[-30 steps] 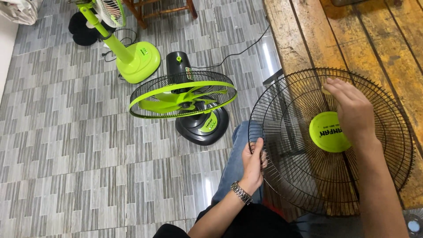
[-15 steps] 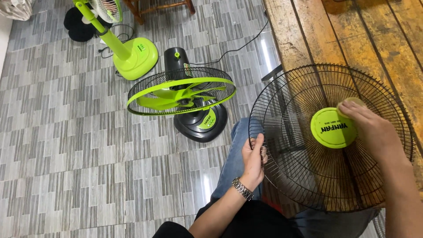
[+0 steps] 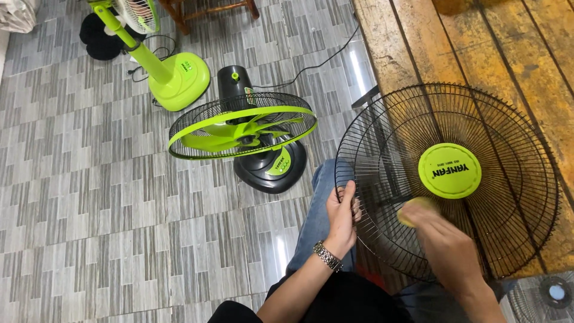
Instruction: Cleaning the front guard of an electric fan using a sponge
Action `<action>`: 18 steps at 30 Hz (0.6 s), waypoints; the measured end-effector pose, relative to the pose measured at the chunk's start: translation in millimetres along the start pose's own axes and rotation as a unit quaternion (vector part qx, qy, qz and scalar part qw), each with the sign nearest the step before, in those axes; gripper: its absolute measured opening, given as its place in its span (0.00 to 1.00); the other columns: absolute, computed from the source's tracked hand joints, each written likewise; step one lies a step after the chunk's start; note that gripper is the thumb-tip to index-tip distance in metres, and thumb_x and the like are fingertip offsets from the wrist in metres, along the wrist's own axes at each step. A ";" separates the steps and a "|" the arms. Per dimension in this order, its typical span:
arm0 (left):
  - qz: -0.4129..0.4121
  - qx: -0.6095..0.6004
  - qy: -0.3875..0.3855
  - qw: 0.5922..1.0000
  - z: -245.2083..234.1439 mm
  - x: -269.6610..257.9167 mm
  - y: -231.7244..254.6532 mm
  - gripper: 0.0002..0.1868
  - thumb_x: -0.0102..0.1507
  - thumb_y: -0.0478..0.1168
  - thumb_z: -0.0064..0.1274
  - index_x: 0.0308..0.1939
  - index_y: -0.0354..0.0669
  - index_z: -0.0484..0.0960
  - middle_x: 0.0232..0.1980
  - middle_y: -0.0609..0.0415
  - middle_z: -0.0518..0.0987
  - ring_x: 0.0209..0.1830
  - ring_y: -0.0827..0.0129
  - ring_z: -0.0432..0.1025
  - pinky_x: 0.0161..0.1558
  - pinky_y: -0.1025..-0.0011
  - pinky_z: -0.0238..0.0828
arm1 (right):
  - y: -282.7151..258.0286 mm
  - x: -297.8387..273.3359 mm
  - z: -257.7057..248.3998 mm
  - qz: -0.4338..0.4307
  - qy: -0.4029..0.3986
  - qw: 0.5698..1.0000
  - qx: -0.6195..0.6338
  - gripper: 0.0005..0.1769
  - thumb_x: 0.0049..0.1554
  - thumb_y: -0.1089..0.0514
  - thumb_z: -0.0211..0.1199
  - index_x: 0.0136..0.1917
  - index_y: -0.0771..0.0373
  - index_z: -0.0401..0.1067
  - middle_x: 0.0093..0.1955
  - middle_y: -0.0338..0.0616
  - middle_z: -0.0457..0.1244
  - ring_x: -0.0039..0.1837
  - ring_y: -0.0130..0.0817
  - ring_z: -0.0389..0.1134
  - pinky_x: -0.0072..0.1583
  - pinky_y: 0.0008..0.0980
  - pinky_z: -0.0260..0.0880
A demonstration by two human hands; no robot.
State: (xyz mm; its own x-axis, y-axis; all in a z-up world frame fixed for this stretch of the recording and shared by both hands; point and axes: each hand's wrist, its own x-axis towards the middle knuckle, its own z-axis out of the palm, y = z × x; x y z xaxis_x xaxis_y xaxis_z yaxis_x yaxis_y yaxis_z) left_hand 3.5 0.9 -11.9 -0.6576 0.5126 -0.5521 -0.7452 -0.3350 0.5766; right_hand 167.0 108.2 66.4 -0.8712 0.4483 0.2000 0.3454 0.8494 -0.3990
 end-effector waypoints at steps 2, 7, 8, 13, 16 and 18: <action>-0.003 -0.002 -0.002 1.000 -0.4 0.9 -0.6 0.17 0.68 0.46 0.58 0.35 0.49 0.64 0.21 0.65 0.62 0.16 0.84 0.53 0.17 0.83 0.47 | 6.5 12.7 -9.0 0.015 0.012 0.998 0.053 0.16 0.58 0.60 0.57 0.58 0.55 0.77 0.64 0.38 0.70 0.62 0.33 0.73 0.61 0.33 0.74; -0.003 -0.017 -0.014 1.000 -2.8 1.9 -3.3 0.18 0.68 0.46 0.58 0.35 0.50 0.63 0.21 0.64 0.61 0.16 0.83 0.52 0.17 0.83 0.45 | 83.1 57.6 -19.6 0.006 0.145 0.988 0.048 0.19 0.61 0.79 0.62 0.64 0.69 0.75 0.67 0.58 0.68 0.65 0.50 0.72 0.63 0.40 0.75; -0.003 -0.015 -0.013 1.000 -3.5 1.6 -3.5 0.18 0.67 0.46 0.58 0.35 0.50 0.62 0.21 0.64 0.61 0.16 0.83 0.53 0.17 0.83 0.45 | 111.9 66.2 -13.8 0.031 0.169 0.981 -0.086 0.14 0.68 0.73 0.61 0.66 0.69 0.77 0.67 0.55 0.71 0.52 0.39 0.72 0.49 0.32 0.72; -0.001 -0.018 -0.014 1.000 -4.4 2.9 -5.0 0.18 0.67 0.46 0.59 0.35 0.51 0.62 0.21 0.64 0.62 0.16 0.83 0.54 0.17 0.83 0.46 | 160.5 110.9 18.2 0.090 0.147 0.960 -0.220 0.14 0.77 0.63 0.57 0.70 0.65 0.78 0.50 0.51 0.73 0.31 0.29 0.68 0.26 0.24 0.68; -0.002 -0.015 -0.008 1.000 -3.9 3.6 -4.9 0.19 0.67 0.46 0.59 0.34 0.51 0.62 0.21 0.64 0.61 0.16 0.83 0.52 0.17 0.83 0.44 | 125.7 117.2 37.8 0.029 0.102 0.963 -0.247 0.12 0.71 0.60 0.55 0.64 0.66 0.73 0.64 0.55 0.70 0.60 0.44 0.74 0.52 0.35 0.81; -0.002 -0.015 -0.012 1.000 -5.6 3.3 -4.7 0.19 0.68 0.47 0.58 0.35 0.51 0.61 0.21 0.66 0.58 0.16 0.83 0.50 0.18 0.83 0.44 | 105.0 109.0 50.4 0.006 0.088 0.954 -0.286 0.23 0.57 0.66 0.68 0.65 0.63 0.70 0.66 0.52 0.68 0.53 0.44 0.76 0.44 0.32 0.85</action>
State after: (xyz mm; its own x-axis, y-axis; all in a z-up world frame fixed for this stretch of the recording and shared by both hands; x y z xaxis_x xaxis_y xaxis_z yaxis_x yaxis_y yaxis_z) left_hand 4.2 -0.2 -19.8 -0.6522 0.5321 -0.5398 -0.7509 -0.3561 0.5562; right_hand 90.6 232.2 1.2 -0.8113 0.4569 0.3648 0.5333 0.8340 0.1415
